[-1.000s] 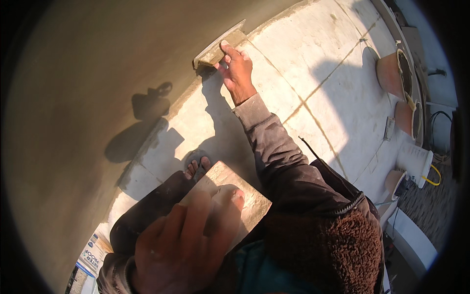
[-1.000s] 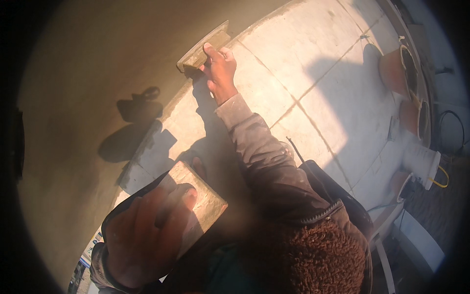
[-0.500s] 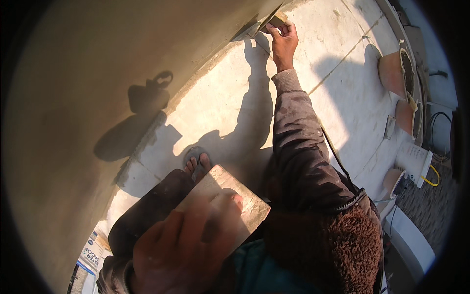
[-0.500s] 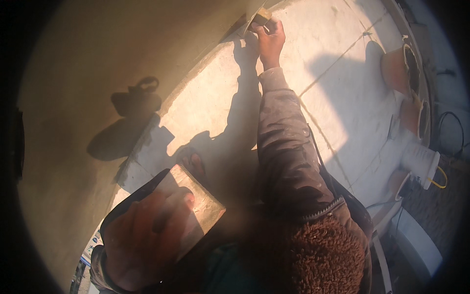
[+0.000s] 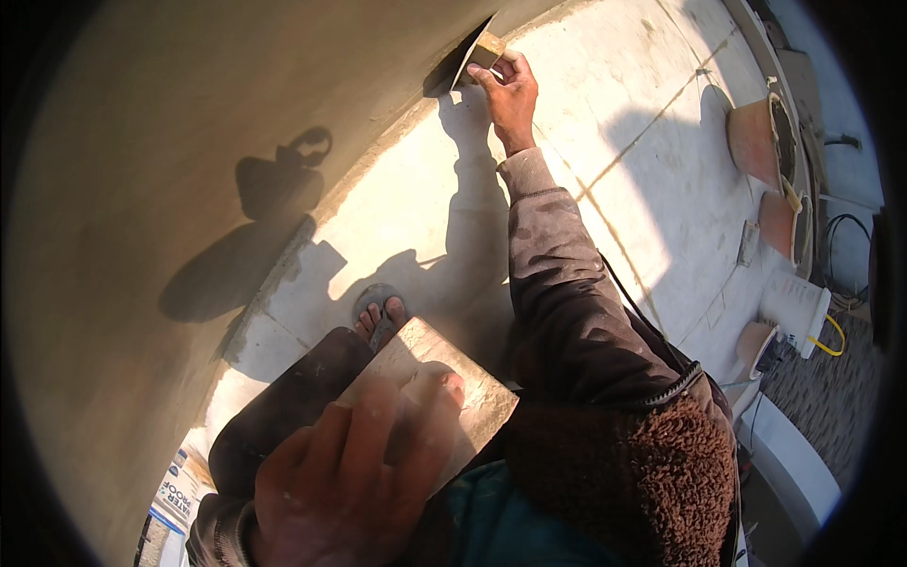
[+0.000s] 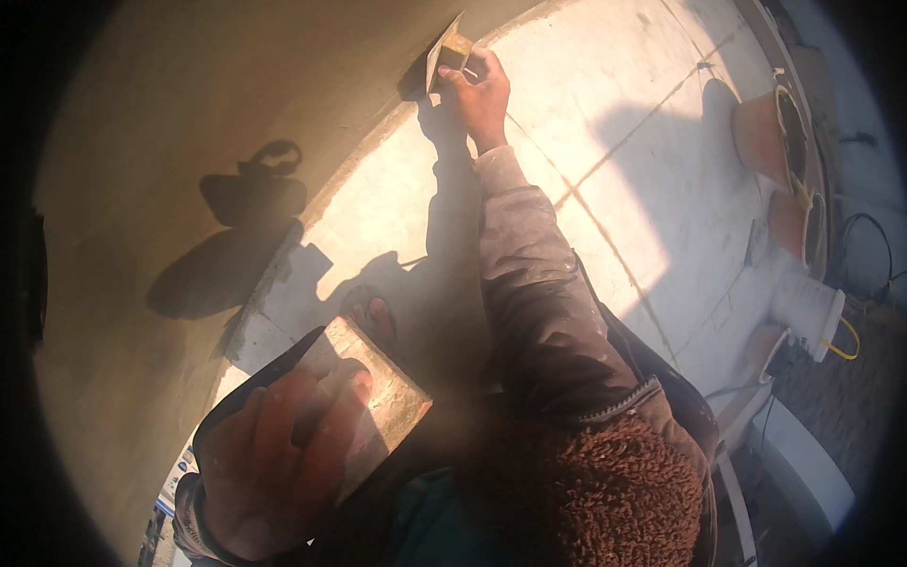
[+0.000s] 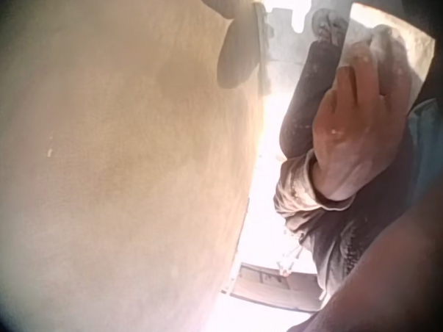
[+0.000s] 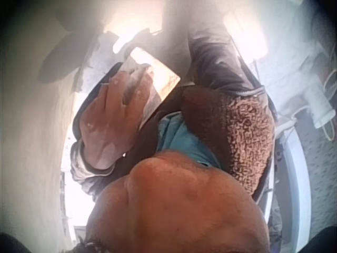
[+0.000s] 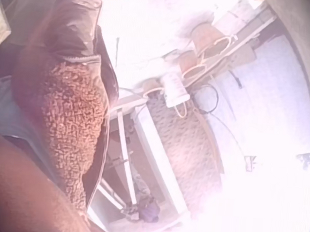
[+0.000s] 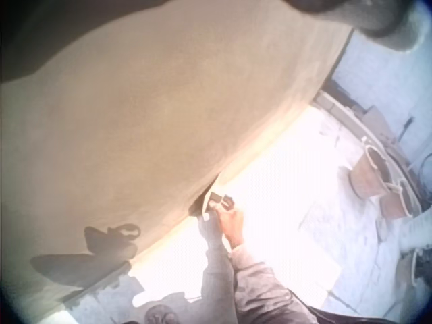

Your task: The person applies plaster to a wall using a trowel and a hawk, smoothing the surface with repeated strokes. They periodically scoop more plaster from a bucket and continue spreading it along the wall.

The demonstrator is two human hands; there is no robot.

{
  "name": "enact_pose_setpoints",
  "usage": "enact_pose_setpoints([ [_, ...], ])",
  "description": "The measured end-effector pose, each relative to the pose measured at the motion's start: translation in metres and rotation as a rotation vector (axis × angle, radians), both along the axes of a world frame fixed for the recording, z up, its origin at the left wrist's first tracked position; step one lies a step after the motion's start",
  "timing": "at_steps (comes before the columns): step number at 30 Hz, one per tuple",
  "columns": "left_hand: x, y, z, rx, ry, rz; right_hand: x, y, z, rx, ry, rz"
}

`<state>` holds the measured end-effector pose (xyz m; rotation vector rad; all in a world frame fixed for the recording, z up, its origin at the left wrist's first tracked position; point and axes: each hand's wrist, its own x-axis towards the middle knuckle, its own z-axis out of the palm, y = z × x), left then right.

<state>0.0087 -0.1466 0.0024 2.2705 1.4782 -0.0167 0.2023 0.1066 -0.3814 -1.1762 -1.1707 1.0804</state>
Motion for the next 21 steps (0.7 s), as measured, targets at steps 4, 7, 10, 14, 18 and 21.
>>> enact_pose_setpoints([
  [4, -0.002, 0.000, -0.003, 0.024, -0.013, -0.014, -0.026, -0.037, 0.000, -0.020, -0.045, 0.037],
  [7, -0.003, -0.001, -0.003, 0.029, -0.021, -0.020, -0.046, -0.061, 0.006, -0.058, 0.001, 0.047],
  [10, -0.003, -0.003, -0.003, 0.031, -0.022, -0.019, -0.059, -0.080, 0.008, -0.045, 0.009, 0.051],
  [14, -0.003, -0.005, -0.007, 0.064, -0.031, -0.052, -0.080, -0.101, 0.012, -0.059, -0.008, 0.055],
  [18, -0.006, -0.007, -0.003, 0.050, -0.026, -0.027, -0.100, -0.126, 0.015, -0.079, 0.008, 0.082],
  [21, -0.009, -0.014, -0.026, 0.223, -0.058, -0.050, -0.099, -0.135, 0.016, -0.118, -0.014, 0.151],
])
